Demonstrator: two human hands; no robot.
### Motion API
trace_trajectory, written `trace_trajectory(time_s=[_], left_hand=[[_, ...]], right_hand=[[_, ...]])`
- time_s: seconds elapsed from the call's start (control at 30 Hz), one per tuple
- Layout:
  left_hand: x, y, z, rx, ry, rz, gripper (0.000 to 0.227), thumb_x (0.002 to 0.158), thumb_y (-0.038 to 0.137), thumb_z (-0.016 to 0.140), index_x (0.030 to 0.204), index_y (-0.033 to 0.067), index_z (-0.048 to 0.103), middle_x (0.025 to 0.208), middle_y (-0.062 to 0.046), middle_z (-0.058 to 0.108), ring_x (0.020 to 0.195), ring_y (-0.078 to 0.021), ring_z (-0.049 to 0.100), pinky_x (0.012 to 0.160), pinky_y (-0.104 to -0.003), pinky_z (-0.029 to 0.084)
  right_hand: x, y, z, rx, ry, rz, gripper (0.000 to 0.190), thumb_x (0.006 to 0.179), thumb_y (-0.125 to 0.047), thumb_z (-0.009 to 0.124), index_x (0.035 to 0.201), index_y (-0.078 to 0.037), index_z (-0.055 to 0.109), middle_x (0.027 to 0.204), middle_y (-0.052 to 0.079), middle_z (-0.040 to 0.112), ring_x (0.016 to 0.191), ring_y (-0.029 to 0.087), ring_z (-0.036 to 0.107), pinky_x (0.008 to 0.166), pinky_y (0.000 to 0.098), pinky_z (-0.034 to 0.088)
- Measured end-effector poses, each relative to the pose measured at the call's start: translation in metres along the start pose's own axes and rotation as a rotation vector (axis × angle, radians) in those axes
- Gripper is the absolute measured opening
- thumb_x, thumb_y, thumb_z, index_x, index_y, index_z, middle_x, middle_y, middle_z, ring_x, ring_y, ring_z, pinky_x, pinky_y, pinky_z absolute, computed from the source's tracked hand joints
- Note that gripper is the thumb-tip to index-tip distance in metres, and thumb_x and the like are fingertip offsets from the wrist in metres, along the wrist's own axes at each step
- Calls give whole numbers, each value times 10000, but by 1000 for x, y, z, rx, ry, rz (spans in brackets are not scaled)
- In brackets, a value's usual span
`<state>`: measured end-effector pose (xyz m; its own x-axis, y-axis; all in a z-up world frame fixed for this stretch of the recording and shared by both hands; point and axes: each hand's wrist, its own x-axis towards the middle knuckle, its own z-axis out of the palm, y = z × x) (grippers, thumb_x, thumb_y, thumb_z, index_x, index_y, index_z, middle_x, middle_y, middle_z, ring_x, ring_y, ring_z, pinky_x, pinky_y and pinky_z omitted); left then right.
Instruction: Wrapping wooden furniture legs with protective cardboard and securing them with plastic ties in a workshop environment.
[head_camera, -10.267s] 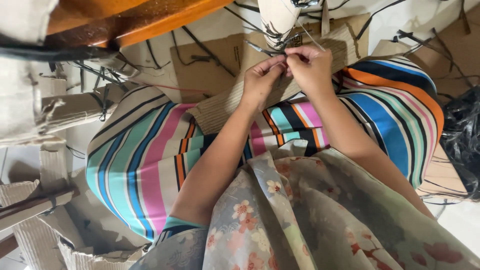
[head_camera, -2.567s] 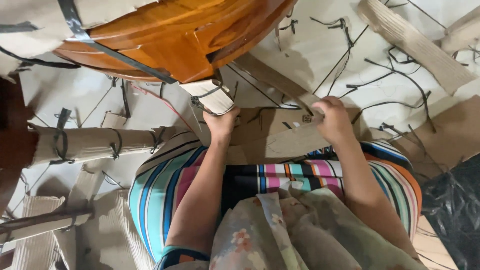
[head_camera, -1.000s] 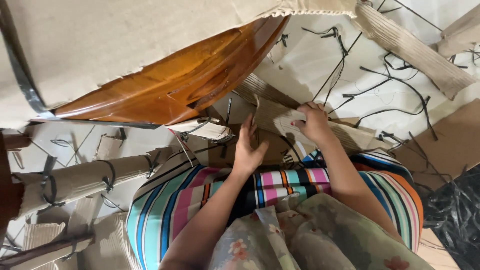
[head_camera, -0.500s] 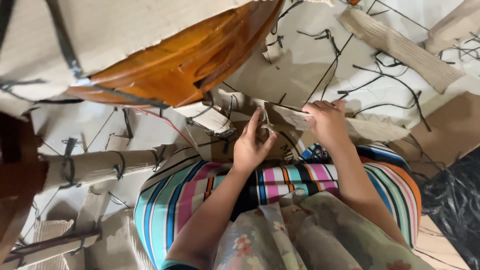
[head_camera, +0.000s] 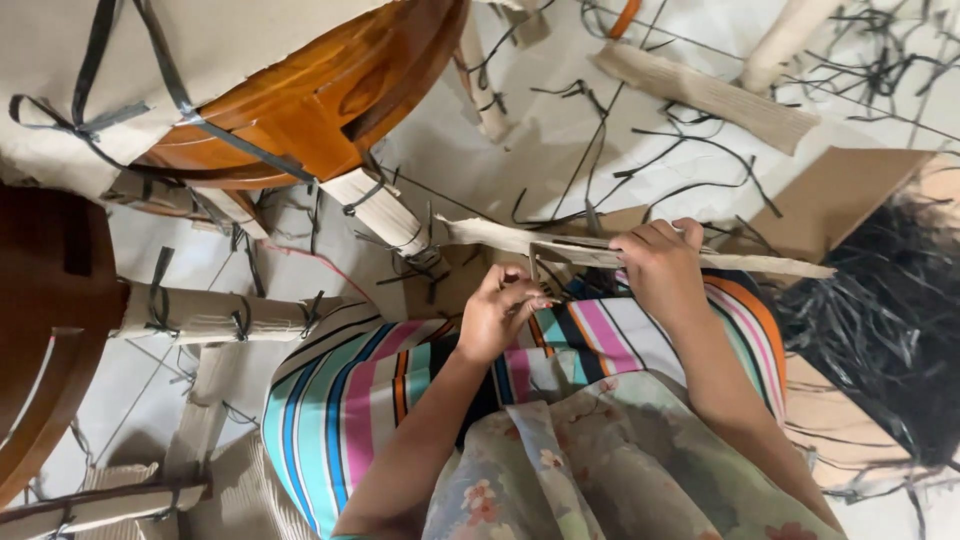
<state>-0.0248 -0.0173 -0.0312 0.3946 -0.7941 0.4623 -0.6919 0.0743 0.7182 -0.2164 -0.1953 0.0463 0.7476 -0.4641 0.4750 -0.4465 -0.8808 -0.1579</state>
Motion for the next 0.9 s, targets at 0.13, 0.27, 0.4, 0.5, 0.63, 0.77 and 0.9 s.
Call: trace_trajectory(time_s=[0.13,0.27,0.4,0.5,0.63,0.77,0.9], left_hand=[[10,50,3,-95,3,29,77,881,317,814,913,256,779,1028,16,637,833,-267,742,736,-359,620],[21,93,11,-260,-3,62,117,919,220,779,1035,210,784,1102,-28,685,982,-298,740,860,-401,606],[24,111,20,-331,-106,127,222,961,144,719,1178,185,745,1188,-82,708,1118,-356,710,942,-464,579],[24,118,29,-311,-170,187,283,918,-4,696,1135,170,745,1242,-101,702,1151,-402,687,993,-512,553],[23,127,32,-312,-184,180,280,903,-31,671,1106,148,741,1297,-112,693,1204,-405,663,1053,-521,517],[28,126,30,-275,-211,110,291,872,-36,656,1092,131,748,1384,-152,657,1281,-451,597,1101,-598,430],[40,118,35,-252,-246,44,344,854,-35,643,1120,152,755,1492,-207,574,1334,-511,519,1134,-636,366]], right_hand=[[-10,-4,-30,30,99,37,217,859,-64,791,1006,-163,666,819,28,653,886,236,652,1035,474,369],[-18,-5,-58,24,235,14,260,872,40,749,1062,-134,713,892,65,640,893,282,637,949,455,421],[-25,-4,-77,31,312,48,203,924,72,704,951,-121,760,904,89,648,858,324,624,864,429,472],[-25,-4,-91,126,345,84,273,901,165,692,961,-82,790,894,97,649,838,339,613,840,417,503],[-22,11,-83,141,363,116,275,919,162,678,957,-83,798,917,102,651,832,310,587,828,408,497],[-16,34,-55,98,395,105,281,919,114,695,946,-141,810,913,58,640,842,261,569,902,405,395],[-9,56,-6,56,408,121,317,907,5,722,1015,-286,786,1001,-26,689,958,216,620,1009,417,278]])
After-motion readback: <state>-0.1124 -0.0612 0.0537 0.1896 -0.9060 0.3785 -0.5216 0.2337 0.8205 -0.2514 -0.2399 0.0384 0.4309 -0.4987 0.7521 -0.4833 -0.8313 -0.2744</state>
